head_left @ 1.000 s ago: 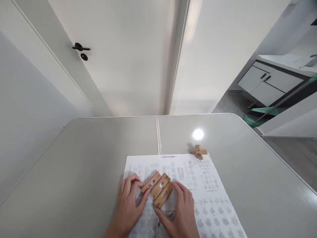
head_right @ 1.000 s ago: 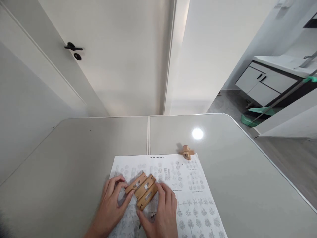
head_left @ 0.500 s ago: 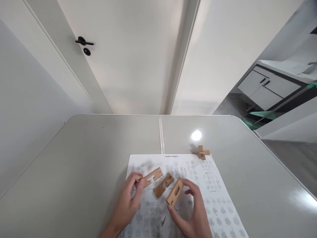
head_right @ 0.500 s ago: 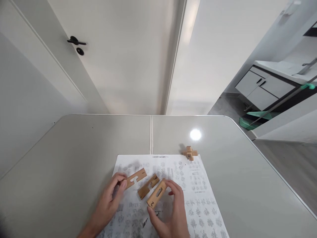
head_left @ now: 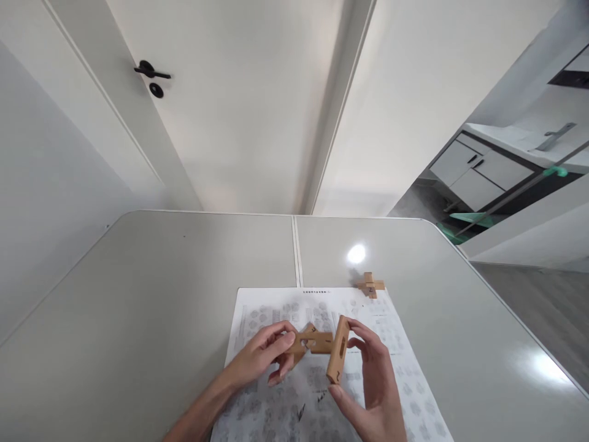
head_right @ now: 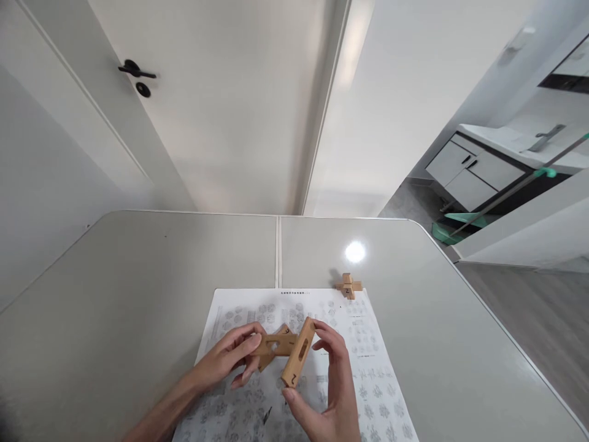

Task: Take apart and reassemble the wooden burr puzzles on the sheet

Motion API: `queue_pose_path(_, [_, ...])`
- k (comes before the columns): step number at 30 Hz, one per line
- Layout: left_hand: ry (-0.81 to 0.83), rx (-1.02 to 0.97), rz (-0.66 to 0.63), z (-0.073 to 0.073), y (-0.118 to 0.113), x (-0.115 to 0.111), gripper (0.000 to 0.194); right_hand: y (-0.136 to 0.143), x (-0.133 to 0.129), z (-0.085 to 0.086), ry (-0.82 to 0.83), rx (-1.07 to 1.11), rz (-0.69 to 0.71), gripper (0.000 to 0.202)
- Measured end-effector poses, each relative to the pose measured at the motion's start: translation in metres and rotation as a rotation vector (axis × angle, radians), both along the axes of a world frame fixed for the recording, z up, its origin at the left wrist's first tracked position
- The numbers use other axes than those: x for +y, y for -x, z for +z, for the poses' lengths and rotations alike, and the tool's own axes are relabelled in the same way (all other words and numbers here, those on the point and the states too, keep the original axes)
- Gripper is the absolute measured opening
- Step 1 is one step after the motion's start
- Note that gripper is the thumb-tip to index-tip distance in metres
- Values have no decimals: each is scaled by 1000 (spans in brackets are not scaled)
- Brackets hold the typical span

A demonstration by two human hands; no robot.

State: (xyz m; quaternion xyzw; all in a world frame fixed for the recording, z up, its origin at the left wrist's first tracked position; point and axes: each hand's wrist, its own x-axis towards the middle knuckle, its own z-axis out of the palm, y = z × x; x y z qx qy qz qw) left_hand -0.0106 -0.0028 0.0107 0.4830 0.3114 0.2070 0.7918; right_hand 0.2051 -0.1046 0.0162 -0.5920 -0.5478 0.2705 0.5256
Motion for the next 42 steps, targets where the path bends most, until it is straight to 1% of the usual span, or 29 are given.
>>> queue_pose_path(2, [11, -10, -20, -3, 2, -1, 44, 2, -1, -1, 26, 3, 13, 61])
queue_pose_path(4, [24, -13, -9, -4, 2, -2, 45, 4, -1, -3, 12, -13, 44, 61])
queue_pose_path(6, [16, -7, 13, -5, 1, -4, 44, 4, 1, -5, -12, -29, 72, 60])
queue_pose_path(8, [-30, 23, 69, -6, 0, -6, 43, 3, 2, -7, -27, -31, 76, 60])
queue_pose_path(10, [-151, 107, 189, -7, 0, -6, 42, 0, 4, -9, -25, -25, 56, 60])
queue_pose_path(13, [-455, 342, 396, -11, 2, -6, 36, -5, 5, -15, -3, -26, 13, 60])
queue_pose_path(14, [-553, 430, 445, -12, 3, -5, 32, -6, 5, -18, 13, -35, -2, 59])
queue_pose_path(16, [-695, 576, 501, -14, 6, -4, 25, -9, 4, -24, 45, -81, -25, 56])
queue_pose_path(19, [-837, 695, 489, -17, 9, -3, 20, -12, 1, -32, 65, -188, -19, 58])
queue_pose_path(22, [-976, 726, 475, -18, 10, -1, 17, -13, -2, -36, 66, -257, 0, 60])
queue_pose_path(25, [-1119, 749, 473, -16, 9, 3, 20, -11, -3, -40, 83, -286, 29, 59])
queue_pose_path(29, [-1267, 841, 451, -15, 8, 6, 25, -6, -5, -45, 99, -300, 49, 55])
queue_pose_path(35, [-1372, 1026, 423, -27, 9, 4, 20, -5, -5, -47, 120, -288, 25, 55])
queue_pose_path(37, [-1392, 1073, 432, -30, 10, 4, 20, -6, -5, -47, 126, -281, 27, 56])
queue_pose_path(40, [-1406, 1086, 470, -29, 9, 3, 16, -7, -5, -48, 133, -272, 23, 56])
queue_pose_path(42, [-1423, 1026, 463, -23, 8, 1, 11, -7, -5, -47, 134, -265, 18, 56])
